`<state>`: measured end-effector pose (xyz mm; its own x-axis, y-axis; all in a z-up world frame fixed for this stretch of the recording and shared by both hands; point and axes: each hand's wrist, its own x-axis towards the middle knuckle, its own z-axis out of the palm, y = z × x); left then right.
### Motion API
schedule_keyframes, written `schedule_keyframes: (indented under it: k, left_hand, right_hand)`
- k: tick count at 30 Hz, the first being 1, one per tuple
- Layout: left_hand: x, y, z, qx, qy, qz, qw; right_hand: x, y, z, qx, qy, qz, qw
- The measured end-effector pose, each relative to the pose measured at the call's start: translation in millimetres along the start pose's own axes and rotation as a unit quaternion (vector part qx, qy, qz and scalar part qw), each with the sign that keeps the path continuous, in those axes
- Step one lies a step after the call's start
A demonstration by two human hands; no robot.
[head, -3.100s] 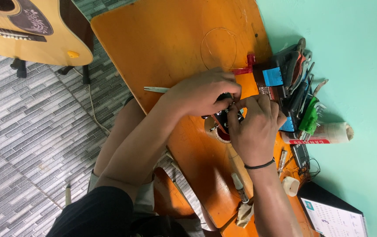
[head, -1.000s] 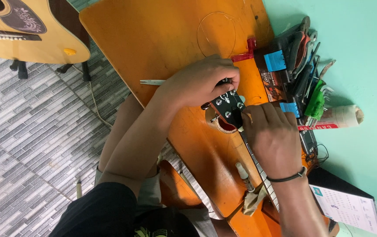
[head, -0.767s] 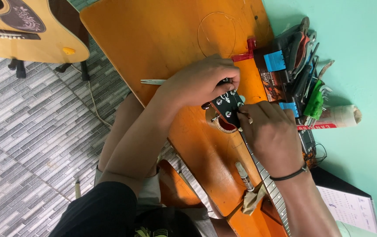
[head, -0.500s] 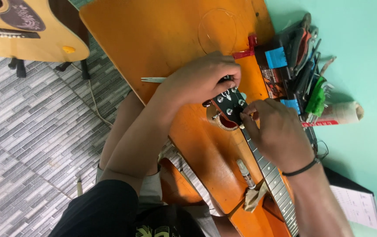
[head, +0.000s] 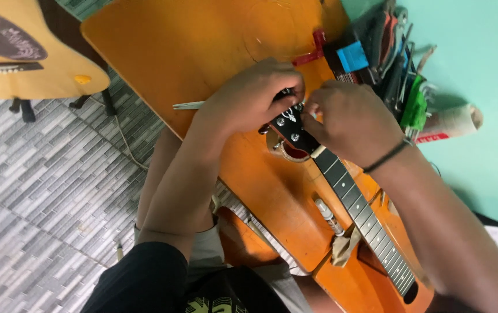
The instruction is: The person is restringing a travel guitar on a workbench, threading the strings through the tuning pegs and bridge.
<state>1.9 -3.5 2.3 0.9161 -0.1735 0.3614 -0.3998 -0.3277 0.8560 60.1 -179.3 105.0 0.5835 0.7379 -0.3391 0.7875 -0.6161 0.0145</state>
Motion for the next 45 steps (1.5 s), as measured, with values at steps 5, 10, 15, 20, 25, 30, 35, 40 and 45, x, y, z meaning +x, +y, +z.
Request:
schedule_keyframes:
  k: [5,10,15,20,25,30,35,40,45]
  left_hand:
    - [4.9,-10.9,5.1,0.015,-0.016,0.029,0.999]
    - [4.7,-12.5,6.8,0.005,0.001,0.033,0.999]
    - [1.8,-7.8,5.5,0.013,0.001,0.033,0.999]
    - [1.7,-8.4,4.6,0.018,-0.007,0.038,0.999]
    - [1.0,-6.4,3.1,0.006,-0.007,0.044,0.999]
    - [1.6,-11.1,6.9,0.025,0.006,0.054,0.998]
    - [3.1,-6.6,3.5,0.021,0.002,0.018,1.0]
    - [4.4,-4.6,1.3,0.013,0.004,0.004,1.0]
    - [5.6,5.5,-1.5,0.105,0.114,0.116,0.981]
  right_hand:
    - [14.1,0.2,-2.4,-0.044,-0.108,0.028,0.993]
    - [13.6,-0.9,-16.5,0.026,-0.159,0.043,0.986]
    - [2.3,4.9,-11.3,0.062,-0.124,0.036,0.99]
    - [-5.3,6.7,-3.9,0.066,-0.084,0.036,0.994]
    - [-10.2,20.0,4.6,0.11,-0.036,-0.008,0.993]
    - [-7.7,28.8,11.5,0.158,-0.043,-0.005,0.986]
    - [-5.1,27.8,13.0,0.171,-0.04,0.01,0.984]
    - [-3.3,22.0,8.5,0.199,-0.046,0.036,0.978]
    - [0.3,25.4,9.5,0.202,-0.065,0.047,0.976]
